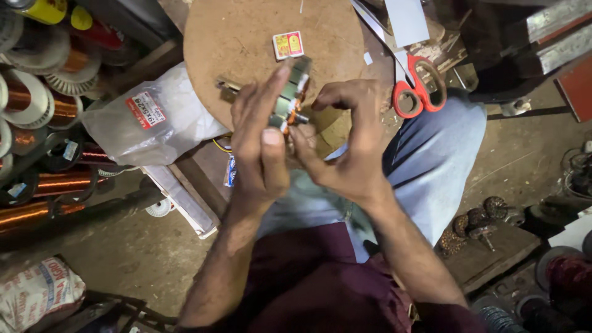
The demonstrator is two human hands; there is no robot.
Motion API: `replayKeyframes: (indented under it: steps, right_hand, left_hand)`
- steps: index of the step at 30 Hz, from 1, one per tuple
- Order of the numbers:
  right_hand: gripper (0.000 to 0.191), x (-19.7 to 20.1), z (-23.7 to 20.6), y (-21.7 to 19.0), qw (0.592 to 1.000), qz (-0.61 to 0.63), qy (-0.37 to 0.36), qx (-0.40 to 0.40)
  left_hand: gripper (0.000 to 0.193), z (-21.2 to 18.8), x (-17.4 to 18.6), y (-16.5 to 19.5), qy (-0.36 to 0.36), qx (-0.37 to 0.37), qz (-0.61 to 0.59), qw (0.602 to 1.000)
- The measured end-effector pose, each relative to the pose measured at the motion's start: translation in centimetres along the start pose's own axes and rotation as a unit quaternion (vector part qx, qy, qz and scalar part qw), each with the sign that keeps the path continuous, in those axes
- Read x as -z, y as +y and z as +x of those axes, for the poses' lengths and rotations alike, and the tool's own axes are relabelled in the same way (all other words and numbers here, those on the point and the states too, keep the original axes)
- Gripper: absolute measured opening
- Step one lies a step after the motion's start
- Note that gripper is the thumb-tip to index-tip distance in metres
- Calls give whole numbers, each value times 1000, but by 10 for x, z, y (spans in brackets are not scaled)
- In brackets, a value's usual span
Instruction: The person inserts small white paper strips into the slots of a circular stator component while seated on the floor. They repeatedly pick up the stator, place it on a wooden board, and use scissors to trim excess material.
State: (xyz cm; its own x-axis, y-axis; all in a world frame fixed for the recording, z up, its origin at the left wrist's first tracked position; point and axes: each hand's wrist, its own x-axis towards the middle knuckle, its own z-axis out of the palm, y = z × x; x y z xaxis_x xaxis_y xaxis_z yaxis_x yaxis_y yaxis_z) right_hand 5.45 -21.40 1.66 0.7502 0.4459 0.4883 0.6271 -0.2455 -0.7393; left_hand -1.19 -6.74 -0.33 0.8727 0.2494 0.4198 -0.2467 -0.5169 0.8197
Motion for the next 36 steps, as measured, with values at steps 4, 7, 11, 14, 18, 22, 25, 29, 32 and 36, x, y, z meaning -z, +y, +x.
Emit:
replayKeyframes:
  steps: [4,7,11,14,18,22,25,29,32,36]
  right_hand:
    - [62,-12,6,11,986,-72,52,139]
    - [67,-17,15,17,987,-43,28,151]
    - [63,-27,39,28,985,-28,2,172]
    - [60,-30,47,29,984,-10,-11,175]
    - [58,-28,45,23,981,-22,-22,191]
    - [52,-21,42,18,980,-50,-56,182]
    - [48,-19,44,18,979,-52,-68,184]
    - [51,-18,47,15,978,-55,-70,189]
    - [56,-18,50,11,979,-68,-73,179]
    - [67,-18,55,7,972,-60,-60,220]
  left_hand:
    - [54,1,-3,-6,25,23,-57,998]
    - [57,5,-1,-11,43,64,-165,983]
    - [60,21,7,-24,55,116,-208,970]
    - [61,25,10,-28,52,130,-235,962]
    - [60,17,12,-25,48,112,-210,970]
    - [57,12,11,-24,44,94,-234,967]
    - [54,12,9,-25,44,92,-247,964]
    - [52,12,9,-26,43,88,-254,962]
    - [52,13,9,-27,41,88,-259,961]
    - [51,14,10,-28,37,87,-252,963]
